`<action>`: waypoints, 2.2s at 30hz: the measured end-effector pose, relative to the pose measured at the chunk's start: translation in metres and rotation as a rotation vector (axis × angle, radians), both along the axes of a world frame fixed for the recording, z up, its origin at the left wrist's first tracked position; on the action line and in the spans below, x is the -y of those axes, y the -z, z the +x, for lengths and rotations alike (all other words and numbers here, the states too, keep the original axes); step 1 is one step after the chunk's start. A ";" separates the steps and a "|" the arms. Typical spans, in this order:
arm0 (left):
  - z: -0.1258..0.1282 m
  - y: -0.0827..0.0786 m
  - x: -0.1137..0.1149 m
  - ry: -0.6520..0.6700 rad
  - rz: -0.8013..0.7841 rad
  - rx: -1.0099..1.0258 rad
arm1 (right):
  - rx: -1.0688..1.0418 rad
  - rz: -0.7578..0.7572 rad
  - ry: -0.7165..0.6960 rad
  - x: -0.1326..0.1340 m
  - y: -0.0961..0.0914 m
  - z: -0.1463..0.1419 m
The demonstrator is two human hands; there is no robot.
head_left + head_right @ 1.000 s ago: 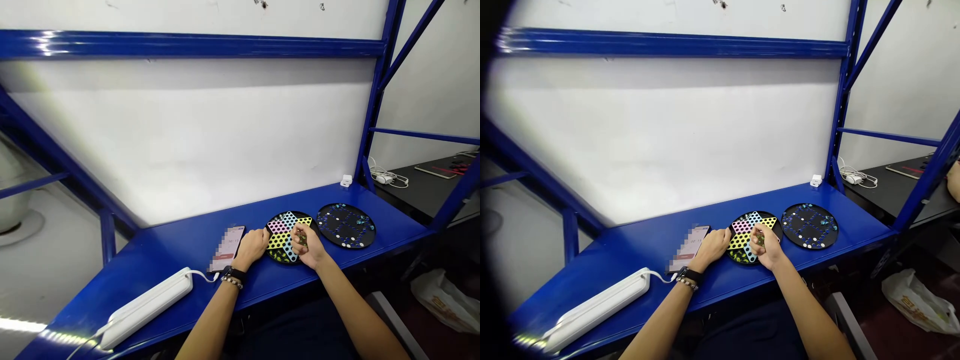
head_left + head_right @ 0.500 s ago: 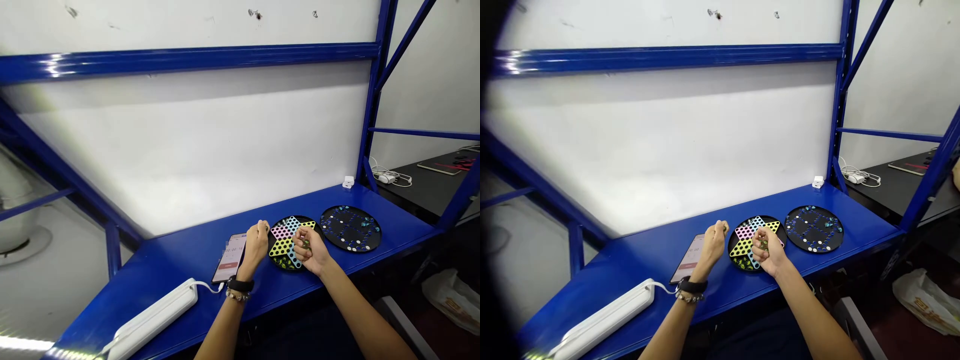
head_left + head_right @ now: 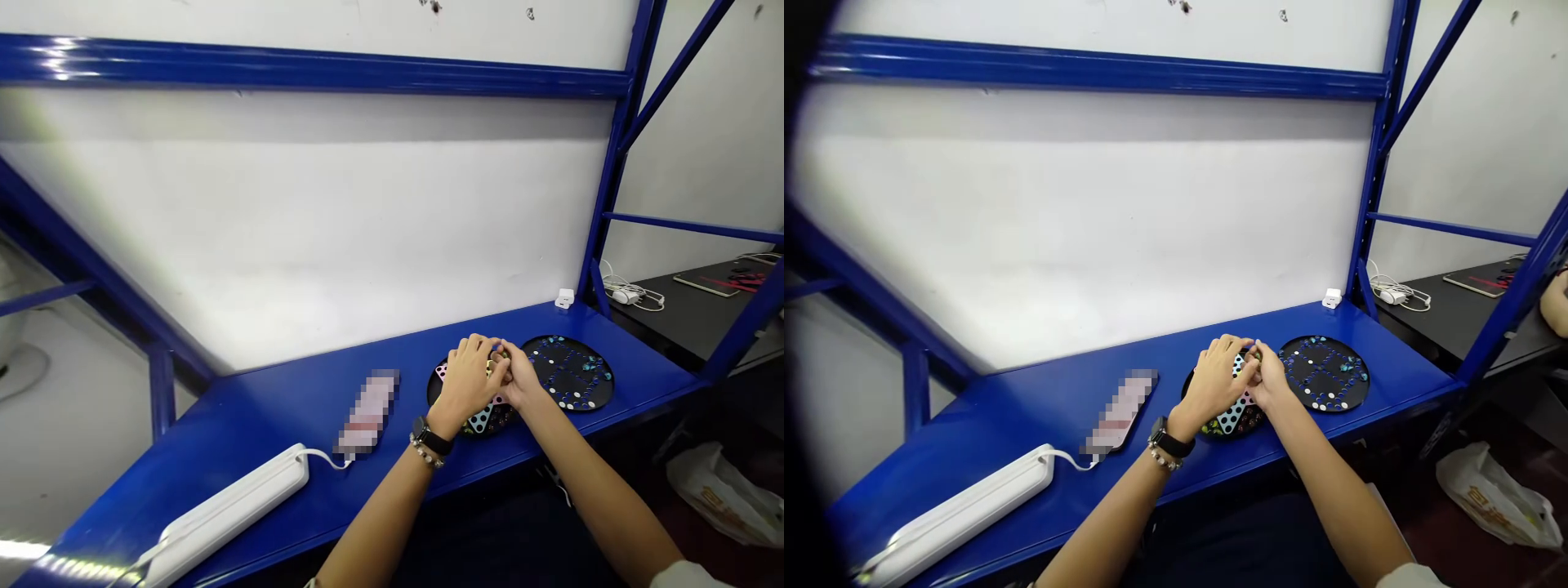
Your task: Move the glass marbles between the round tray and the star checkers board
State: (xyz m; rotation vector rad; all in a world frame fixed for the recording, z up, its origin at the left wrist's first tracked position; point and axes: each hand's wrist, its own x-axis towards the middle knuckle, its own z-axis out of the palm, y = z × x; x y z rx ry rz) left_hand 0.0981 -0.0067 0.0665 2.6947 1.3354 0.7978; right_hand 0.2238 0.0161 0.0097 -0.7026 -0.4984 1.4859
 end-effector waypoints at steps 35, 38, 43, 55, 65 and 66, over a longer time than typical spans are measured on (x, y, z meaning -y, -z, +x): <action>-0.053 0.055 -0.107 0.014 -0.203 -0.420 | 1.984 -0.157 0.242 -0.004 0.024 0.121; -0.055 0.053 -0.109 0.025 -0.216 -0.415 | 1.973 -0.151 0.236 -0.005 0.025 0.123; -0.057 0.050 -0.113 0.003 -0.201 -0.383 | 1.937 -0.139 0.264 -0.005 0.026 0.124; -0.060 0.051 -0.116 -0.072 -0.187 -0.344 | 1.620 -0.016 0.470 -0.007 0.019 0.119; -0.063 0.039 -0.111 -0.173 -0.159 0.183 | 0.859 0.226 0.538 0.004 -0.004 0.083; -0.055 0.032 -0.104 -0.158 -0.151 0.266 | 0.729 0.213 0.466 0.006 -0.007 0.072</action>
